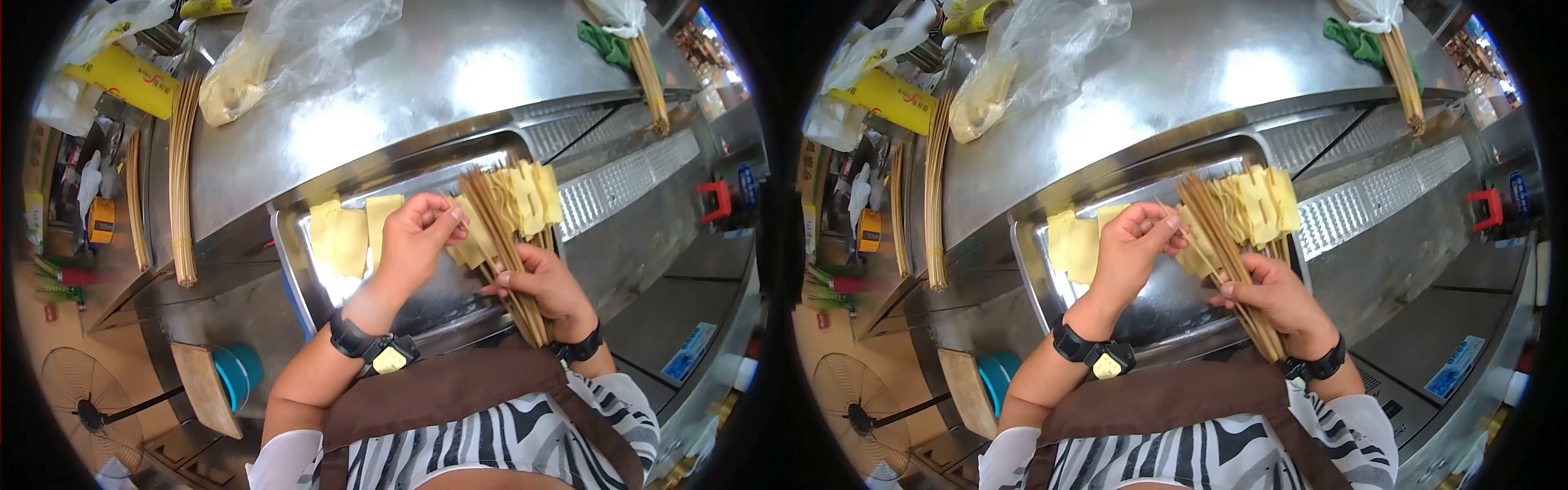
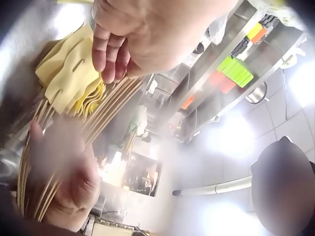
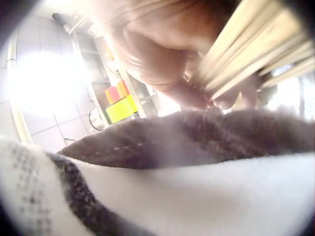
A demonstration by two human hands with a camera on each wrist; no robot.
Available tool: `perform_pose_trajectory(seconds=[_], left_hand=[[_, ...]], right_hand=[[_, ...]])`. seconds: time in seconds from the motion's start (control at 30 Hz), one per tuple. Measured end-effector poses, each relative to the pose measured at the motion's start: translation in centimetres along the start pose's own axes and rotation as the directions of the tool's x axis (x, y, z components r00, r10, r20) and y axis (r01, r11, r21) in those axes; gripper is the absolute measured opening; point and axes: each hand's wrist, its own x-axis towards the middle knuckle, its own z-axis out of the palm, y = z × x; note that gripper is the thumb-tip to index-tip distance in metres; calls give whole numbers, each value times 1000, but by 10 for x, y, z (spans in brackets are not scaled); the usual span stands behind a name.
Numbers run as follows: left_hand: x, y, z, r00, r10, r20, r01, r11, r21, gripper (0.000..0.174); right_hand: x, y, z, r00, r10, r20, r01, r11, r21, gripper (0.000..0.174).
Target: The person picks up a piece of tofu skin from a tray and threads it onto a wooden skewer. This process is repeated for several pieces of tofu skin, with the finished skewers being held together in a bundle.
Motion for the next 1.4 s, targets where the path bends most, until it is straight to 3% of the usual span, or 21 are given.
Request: perform_pose_trajectory(seconds=[0.07,0.1,0.13,0.17,0.2,0.27,0.37,0.47,0.7,0.8,0.9,0.97,1.07,1.27,1.4], left_hand=[[-2,0,-14,989,64,130,-58,997,-51,17],[-10,4,-25,992,40,120,-36,999,-36,17],[-18,14,-39,959,241,147,-281,858,431,19],[-23,24,-52,877,391,279,-449,459,767,23],[-27,30,-65,879,380,287,-448,456,769,23],[-41,35,-83,801,296,520,-562,73,824,31],[-50,28,-88,785,201,585,-598,6,801,30],[-41,21,-96,726,266,635,-638,-86,765,29],[-30,16,-108,648,232,726,-729,-90,679,24],[-33,25,-102,656,213,725,-734,-46,678,28],[-33,25,-93,671,304,677,-697,-52,715,35],[-27,20,-93,695,454,557,-586,-91,805,39],[-14,14,-93,751,474,460,-454,-136,881,36],[-12,26,-84,800,442,405,-418,-74,906,28],[-12,26,-80,791,462,401,-428,-51,902,25]], right_hand=[[0,-1,0,999,31,-19,-31,1000,3,15],[-1,0,-1,999,32,-18,-32,999,11,15],[0,0,-1,1000,7,2,-7,1000,23,14],[1,2,-3,1000,11,3,-11,999,40,14],[3,4,-7,1000,6,14,-6,1000,24,13],[3,2,-6,1000,5,20,-5,1000,-1,11],[4,1,-4,1000,22,16,-22,1000,-19,12],[5,3,-5,1000,16,26,-16,1000,-4,12],[5,2,-4,1000,3,30,-3,1000,0,11],[6,3,-5,999,15,29,-15,1000,-22,11],[6,1,-5,999,30,21,-29,999,-37,11],[6,1,-4,999,25,23,-24,999,-43,11],[5,2,-3,999,20,26,-19,999,-40,11],[4,1,-2,1000,14,15,-14,1000,-19,10],[6,3,-4,999,10,32,-10,1000,-23,11]])
